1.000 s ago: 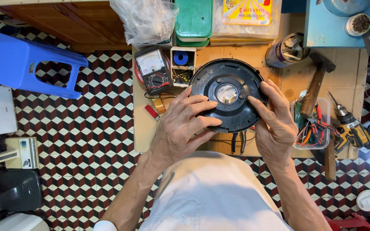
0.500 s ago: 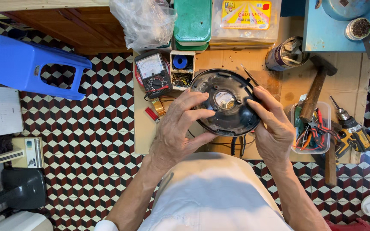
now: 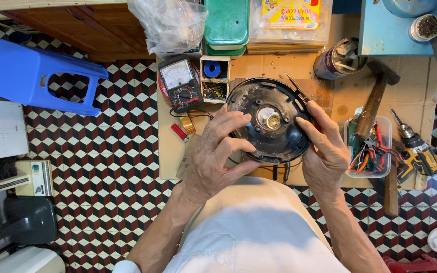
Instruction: The person disassembles a black electric kettle base, inspects the internal components, and uses a power drill to remove a screw. They then reassemble the base and test the electrical continuity using a multimeter.
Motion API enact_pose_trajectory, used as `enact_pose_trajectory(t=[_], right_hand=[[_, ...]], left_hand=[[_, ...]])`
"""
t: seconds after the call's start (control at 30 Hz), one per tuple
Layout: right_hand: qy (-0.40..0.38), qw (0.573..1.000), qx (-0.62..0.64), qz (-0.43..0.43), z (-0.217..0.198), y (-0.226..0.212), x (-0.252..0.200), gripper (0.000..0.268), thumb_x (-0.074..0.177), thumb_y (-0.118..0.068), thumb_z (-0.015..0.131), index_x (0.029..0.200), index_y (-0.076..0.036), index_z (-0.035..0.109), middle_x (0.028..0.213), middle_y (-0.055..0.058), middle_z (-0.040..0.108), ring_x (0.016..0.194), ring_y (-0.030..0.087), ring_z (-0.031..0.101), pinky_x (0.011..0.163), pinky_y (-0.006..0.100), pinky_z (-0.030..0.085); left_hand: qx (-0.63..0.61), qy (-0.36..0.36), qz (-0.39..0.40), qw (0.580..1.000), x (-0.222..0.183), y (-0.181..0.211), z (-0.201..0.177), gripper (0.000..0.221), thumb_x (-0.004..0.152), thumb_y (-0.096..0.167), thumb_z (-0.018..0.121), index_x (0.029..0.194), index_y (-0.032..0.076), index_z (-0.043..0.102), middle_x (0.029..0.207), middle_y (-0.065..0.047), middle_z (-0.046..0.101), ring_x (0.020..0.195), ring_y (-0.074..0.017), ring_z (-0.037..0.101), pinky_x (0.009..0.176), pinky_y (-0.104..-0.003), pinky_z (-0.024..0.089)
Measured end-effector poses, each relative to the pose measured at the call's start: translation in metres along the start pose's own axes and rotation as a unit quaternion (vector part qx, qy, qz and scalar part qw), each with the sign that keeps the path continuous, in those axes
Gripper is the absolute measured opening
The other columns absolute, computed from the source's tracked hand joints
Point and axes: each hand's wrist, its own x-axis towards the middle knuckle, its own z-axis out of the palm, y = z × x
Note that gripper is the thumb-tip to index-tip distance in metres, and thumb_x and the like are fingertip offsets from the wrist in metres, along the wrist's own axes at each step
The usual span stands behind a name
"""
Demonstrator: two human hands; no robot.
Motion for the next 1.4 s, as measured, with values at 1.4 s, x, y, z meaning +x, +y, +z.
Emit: enact_pose_trajectory(t=[1.4], right_hand=[[-0.180,0.975,0.058,0.114,0.001,-0.004,-0.016,0.046,0.085,0.008,0.066,0.128,-0.008,0.070,0.138,0.010,0.067,0.126,0.020,0.065,0.101,0.028,0.054]], left_hand=[[-0.035,-0.123,-0.007,0.992,0.001,0.009,-0.014,0.028,0.086,0.020,0.082,0.111,0.018,0.070,0.108,0.005,0.073,0.109,-0.0134,0.067,0.112,-0.043,0.048]])
